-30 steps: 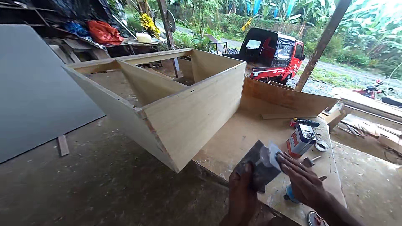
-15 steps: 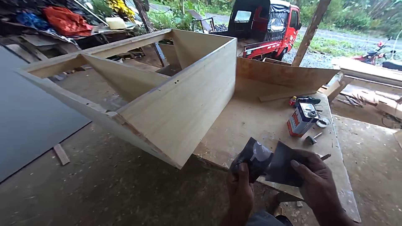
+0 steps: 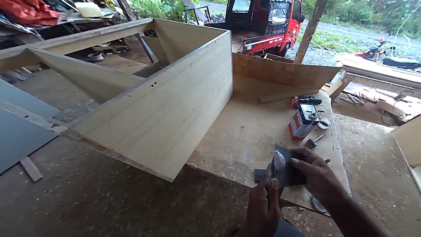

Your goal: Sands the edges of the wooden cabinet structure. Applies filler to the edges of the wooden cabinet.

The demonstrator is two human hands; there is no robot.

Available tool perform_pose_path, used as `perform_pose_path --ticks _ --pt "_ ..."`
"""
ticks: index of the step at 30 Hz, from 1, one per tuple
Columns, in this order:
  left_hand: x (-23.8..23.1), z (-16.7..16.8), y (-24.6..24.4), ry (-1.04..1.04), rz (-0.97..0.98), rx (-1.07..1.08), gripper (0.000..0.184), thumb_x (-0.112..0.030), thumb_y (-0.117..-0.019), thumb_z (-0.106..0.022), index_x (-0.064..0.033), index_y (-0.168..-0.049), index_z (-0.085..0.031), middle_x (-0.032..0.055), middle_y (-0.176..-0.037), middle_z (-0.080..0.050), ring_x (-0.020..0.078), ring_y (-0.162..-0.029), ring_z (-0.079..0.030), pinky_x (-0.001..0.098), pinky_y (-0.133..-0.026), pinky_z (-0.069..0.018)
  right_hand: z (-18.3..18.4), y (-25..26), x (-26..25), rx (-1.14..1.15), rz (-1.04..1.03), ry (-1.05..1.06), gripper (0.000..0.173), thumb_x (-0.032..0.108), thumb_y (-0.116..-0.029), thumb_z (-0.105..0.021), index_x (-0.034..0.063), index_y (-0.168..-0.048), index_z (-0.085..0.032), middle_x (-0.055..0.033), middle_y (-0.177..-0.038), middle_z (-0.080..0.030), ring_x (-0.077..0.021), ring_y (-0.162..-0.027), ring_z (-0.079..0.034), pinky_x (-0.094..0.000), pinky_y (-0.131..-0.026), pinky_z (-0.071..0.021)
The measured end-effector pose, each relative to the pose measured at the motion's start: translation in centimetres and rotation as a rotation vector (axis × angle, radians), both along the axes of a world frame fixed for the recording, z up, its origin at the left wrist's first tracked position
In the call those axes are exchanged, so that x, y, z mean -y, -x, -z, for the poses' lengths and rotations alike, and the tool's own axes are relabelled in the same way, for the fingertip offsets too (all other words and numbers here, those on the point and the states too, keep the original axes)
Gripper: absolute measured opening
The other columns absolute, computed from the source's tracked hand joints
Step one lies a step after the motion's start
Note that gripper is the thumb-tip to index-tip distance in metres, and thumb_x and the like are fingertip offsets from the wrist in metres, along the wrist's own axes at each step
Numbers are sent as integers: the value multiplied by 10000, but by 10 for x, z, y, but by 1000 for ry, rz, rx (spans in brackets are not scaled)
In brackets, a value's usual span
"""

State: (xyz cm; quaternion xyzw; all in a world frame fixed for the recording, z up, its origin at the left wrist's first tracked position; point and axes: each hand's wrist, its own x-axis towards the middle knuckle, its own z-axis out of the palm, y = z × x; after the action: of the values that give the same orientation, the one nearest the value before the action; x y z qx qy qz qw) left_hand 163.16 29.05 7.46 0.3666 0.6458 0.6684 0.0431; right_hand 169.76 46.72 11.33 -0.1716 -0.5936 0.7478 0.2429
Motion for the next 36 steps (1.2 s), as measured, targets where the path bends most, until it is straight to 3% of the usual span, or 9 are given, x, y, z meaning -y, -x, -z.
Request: perform_pose_path --ticks 5,10,17,21,23,25,28,30,36 --pt "-3 -20 6 -340 222 769 318 -196 -1113 -382 -1 -1156 -630 104 -991 -741 179 -909 -739 391 -849 -631 -56 -36 -20 -257 59 -932 238 243 -1041 -588 190 -1266 -645 19 -1184 -712 -121 -1072 -693 -320 -935 -600" --pt "-16 -28 5 -715 391 1116 224 -189 -1040 -586 -9 -1155 -654 182 -1014 -737 249 -895 -753 431 -811 -633 -51 -46 -29 -440 -137 -1624 239 76 -1022 -550 139 -1246 -607 -63 -1448 -599 -318 -1386 -531 -580 -1151 -450" --pt "-27 -20 1 -787 341 908 231 -199 -1007 -644 -39 -1172 -660 139 -1044 -735 224 -950 -738 444 -887 -608 -16 -33 -40 -471 -85 -1644 348 64 -1040 -503 120 -1379 -559 -76 -1497 -560 -303 -1415 -504 -530 -1174 -440" --pt "-22 -4 8 -674 256 820 178 -169 -1028 -599 -45 -1135 -668 117 -1012 -744 204 -907 -740 424 -856 -621 23 -19 -69 -41 -73 -1720 342 12 -1004 -515 96 -1298 -669 -103 -1351 -677 -273 -1292 -625 -471 -1098 -504" --pt "-12 -1 8 -669 290 827 191 -186 -1025 -610 -58 -1147 -683 117 -1028 -743 204 -916 -739 426 -860 -618 46 -26 -82 230 -46 -1558 403 -26 -960 -500 83 -1297 -693 -96 -1308 -702 -257 -1213 -676 -475 -1017 -559" --pt "-2 0 11 -646 253 878 182 -152 -1048 -553 -47 -1164 -646 123 -1022 -737 208 -905 -739 420 -840 -625 48 -41 -86 296 133 -1117 339 30 -981 -505 7 -1271 -680 -127 -1185 -731 -221 -1076 -715 -434 -938 -590" --pt "9 15 20 -547 167 1020 174 -106 -1059 -496 -22 -1161 -609 142 -990 -732 213 -871 -740 406 -791 -634 44 -60 -76 82 270 -109 300 11 -904 -579 -9 -1202 -563 -141 -1008 -713 -217 -862 -727 -426 -771 -633" --pt "11 30 21 -455 181 1103 207 -117 -1063 -474 4 -1144 -621 164 -981 -735 229 -855 -745 411 -755 -639 45 -74 -58 -60 258 257 241 33 -893 -605 56 -1132 -603 -121 -952 -716 -223 -823 -723 -452 -752 -629" --pt "1 40 6 -194 584 1387 235 -160 -1030 -529 7 -1157 -635 189 -1014 -730 251 -893 -740 433 -811 -626 52 -78 -28 -168 -154 302 267 140 -895 -727 102 -1154 -673 -88 -1002 -725 -157 -859 -715 -366 -791 -620"
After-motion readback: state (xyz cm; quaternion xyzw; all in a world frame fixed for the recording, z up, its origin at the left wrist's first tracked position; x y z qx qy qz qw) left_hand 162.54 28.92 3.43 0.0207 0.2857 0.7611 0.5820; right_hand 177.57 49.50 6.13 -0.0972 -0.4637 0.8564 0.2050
